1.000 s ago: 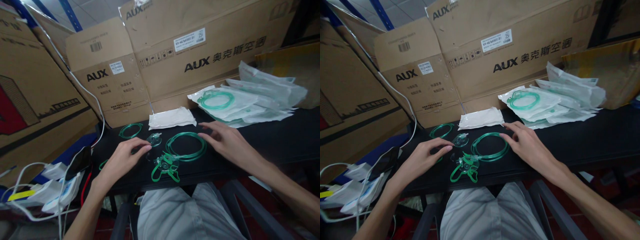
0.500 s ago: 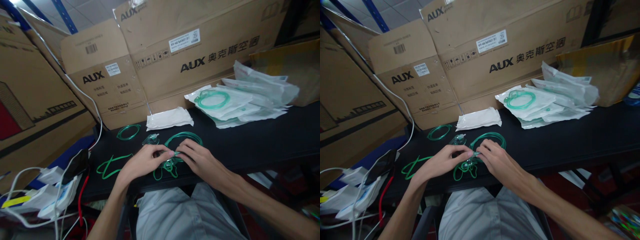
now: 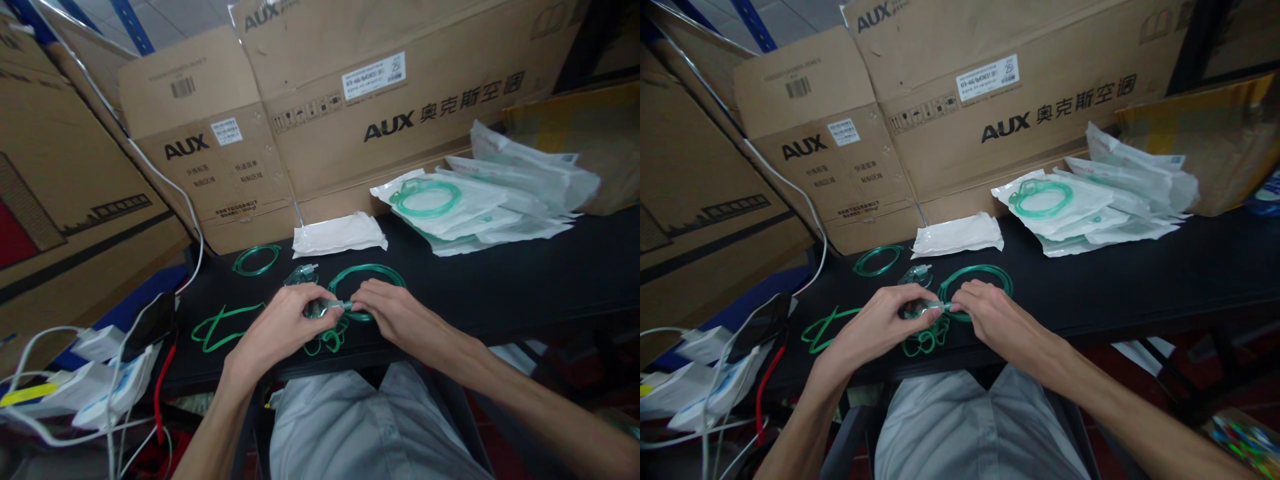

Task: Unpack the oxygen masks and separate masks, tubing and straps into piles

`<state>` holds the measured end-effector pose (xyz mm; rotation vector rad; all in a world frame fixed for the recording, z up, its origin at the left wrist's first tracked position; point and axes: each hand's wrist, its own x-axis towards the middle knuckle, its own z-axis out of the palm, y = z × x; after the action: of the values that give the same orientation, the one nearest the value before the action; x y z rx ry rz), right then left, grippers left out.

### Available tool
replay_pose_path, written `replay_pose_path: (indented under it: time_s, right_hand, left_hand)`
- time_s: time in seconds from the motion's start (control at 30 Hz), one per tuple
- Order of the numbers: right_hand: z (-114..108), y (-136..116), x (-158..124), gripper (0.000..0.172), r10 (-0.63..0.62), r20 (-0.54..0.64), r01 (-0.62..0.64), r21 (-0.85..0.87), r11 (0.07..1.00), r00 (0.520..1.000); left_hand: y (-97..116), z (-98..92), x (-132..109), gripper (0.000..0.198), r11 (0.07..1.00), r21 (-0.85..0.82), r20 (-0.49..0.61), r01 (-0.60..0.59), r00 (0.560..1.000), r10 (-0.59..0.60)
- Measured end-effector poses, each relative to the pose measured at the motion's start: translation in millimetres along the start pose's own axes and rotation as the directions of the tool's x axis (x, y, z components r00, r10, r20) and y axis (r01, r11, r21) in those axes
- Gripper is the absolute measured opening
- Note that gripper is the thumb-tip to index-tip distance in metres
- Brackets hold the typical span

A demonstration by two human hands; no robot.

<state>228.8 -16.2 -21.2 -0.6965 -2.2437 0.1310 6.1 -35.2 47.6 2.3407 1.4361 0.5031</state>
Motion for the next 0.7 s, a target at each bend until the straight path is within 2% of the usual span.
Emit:
replay_pose_path:
  time_s: [0.13,0.23,0.3,0.43,0.57,0.7]
  right_hand:
    - [-6.7,7.2,-1.0,0.025,0.012,-0.004,-0.012,-0.066,0.998,1.0]
    - [-13.1,16.4,-6.2,0.024,0.063,-0.01,-0.064,-0.11,0.992,0.998]
    - [-14.2,19.4,-10.5,0.025,0.095,0.011,-0.092,-0.138,0.986,0.995]
    - [-9.0,13.9,-26.9,0.03,0.142,0.03,-0.131,-0.245,0.961,0.989]
    - [-3.4,2.0,-59.8,0.052,0.096,0.036,-0.072,-0.421,0.904,0.995]
    - [-8.4,-6.5,-88.8,0.037,-0.046,0.009,0.043,-0.575,0.817,0.999]
  left_hand:
    - [-7.0,-7.4,-1.7,0.031,0.999,-0.001,0.015,0.049,0.999,-0.049]
    - [-16.2,-15.1,-3.9,0.036,0.987,-0.096,0.032,0.128,0.992,-0.126]
    - [-19.7,-15.8,-4.1,0.034,0.975,-0.178,0.013,0.129,0.992,-0.129]
    - [-15.8,-1.1,0.8,0.031,0.966,-0.234,-0.045,0.113,0.991,-0.126]
    - [-6.7,17.4,6.0,0.033,0.96,-0.245,-0.061,0.135,0.986,-0.154]
    - [-4.8,26.4,7.2,0.039,0.966,-0.214,-0.103,0.145,0.98,-0.17]
